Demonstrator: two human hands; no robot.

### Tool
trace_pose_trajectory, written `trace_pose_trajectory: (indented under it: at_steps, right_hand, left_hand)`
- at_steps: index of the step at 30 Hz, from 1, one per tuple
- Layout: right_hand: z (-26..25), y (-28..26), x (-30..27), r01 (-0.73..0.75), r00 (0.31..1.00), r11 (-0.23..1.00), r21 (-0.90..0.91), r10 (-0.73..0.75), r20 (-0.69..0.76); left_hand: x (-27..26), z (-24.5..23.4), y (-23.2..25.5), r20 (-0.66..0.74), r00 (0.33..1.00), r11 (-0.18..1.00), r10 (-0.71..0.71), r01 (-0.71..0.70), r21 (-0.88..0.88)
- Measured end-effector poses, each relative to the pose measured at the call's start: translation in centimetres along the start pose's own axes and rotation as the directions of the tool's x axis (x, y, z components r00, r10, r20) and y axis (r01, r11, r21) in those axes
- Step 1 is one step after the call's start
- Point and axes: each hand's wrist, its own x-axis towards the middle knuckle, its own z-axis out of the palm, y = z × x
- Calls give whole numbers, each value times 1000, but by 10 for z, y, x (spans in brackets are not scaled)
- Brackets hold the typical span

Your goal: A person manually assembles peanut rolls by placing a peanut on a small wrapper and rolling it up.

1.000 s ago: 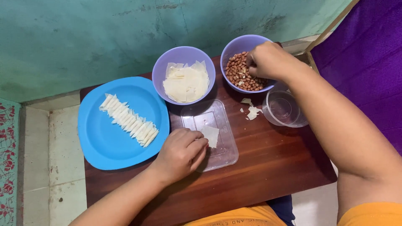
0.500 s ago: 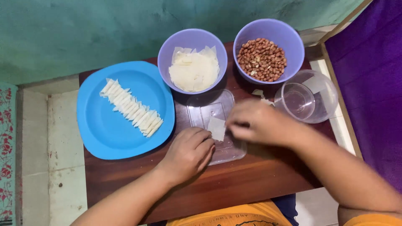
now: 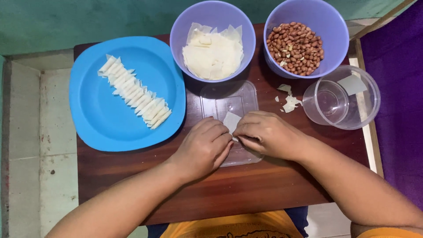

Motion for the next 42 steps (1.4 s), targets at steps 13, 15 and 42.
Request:
trace_pose_trajectory:
  at_steps: [13, 15, 42]
  right_hand:
    - [-3, -3, 0, -43, 999, 999, 25, 43, 4]
    - [-3, -4, -1, -50, 999, 998, 32, 51, -14]
    - [-7, -6, -4, 0, 1000, 1000, 10, 0, -2]
  left_hand:
    - [-1, 5, -1, 3, 996, 995, -88, 88, -35]
    - [1, 3, 1, -2, 994, 994, -105, 105, -42]
    - [5, 4, 7, -2, 985, 984, -172, 172, 40]
